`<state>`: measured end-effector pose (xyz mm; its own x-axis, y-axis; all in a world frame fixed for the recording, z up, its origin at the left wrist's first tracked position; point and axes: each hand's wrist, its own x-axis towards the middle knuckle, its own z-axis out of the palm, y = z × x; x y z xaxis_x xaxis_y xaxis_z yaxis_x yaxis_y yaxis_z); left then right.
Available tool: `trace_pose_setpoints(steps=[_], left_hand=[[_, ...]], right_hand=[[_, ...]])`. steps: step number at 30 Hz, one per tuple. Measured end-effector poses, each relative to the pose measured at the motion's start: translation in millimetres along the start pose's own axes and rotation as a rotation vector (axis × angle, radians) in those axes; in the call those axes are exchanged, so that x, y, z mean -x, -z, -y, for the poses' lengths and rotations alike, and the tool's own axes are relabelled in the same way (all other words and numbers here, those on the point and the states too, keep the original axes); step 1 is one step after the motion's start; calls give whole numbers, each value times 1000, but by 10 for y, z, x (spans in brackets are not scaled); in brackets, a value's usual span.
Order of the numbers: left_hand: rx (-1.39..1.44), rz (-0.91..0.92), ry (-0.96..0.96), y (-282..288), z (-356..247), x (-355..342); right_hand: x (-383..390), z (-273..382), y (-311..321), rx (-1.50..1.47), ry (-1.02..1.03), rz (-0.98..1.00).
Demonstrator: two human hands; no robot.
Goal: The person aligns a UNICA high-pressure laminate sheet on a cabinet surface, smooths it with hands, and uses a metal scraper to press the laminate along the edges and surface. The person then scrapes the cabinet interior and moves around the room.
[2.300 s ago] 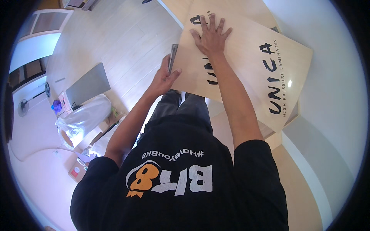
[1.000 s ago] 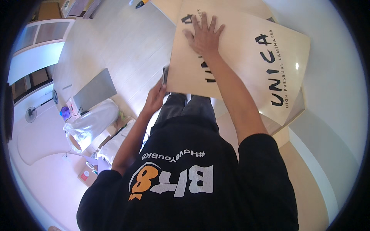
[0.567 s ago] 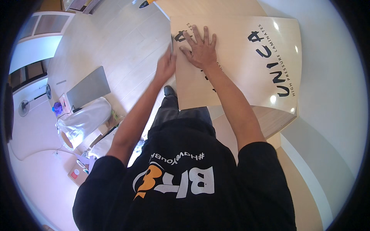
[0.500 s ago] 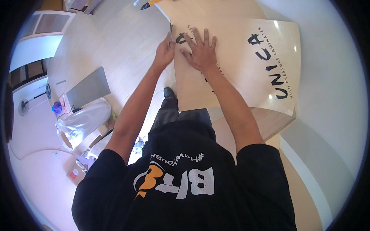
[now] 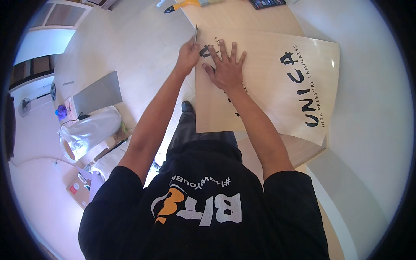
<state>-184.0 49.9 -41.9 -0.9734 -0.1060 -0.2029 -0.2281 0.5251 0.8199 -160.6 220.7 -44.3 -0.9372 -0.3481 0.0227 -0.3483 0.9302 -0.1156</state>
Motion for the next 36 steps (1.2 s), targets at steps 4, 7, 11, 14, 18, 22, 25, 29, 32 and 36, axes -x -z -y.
trace_pose_setpoints(steps=[4, 7, 11, 14, 18, 22, 25, 29, 32, 36], left_hand=[[-36, -13, -109, 17, 18, 777], [-14, 183, -43, 102, 54, 1837], [-71, 94, 28, 100, -68, 1375], [20, -61, -60, 63, -148, 277], [-34, -123, -135, -26, -3, 482], [-139, 127, -158, 56, 190, 2230], [70, 238, 25, 90, 133, 2598], [-138, 48, 18, -31, -4, 1318], [-25, -104, -238, -89, 47, 674], [-49, 84, -56, -96, 184, 1894]], right_hand=[[7, 5, -6, -18, -13, 13], [5, -1, -8, -2, -8, -7], [2, -10, 10, -18, 1, 11], [9, -12, 25, -8, -4, 28], [16, -4, 24, -15, -7, 3], [31, 1, -10, -11, -5, -39], [38, -8, -54, 10, 3, -69], [31, -24, -108, 15, 9, -105], [17, -28, -125, 58, -3, -115], [20, -12, -62, 130, -13, -83]])
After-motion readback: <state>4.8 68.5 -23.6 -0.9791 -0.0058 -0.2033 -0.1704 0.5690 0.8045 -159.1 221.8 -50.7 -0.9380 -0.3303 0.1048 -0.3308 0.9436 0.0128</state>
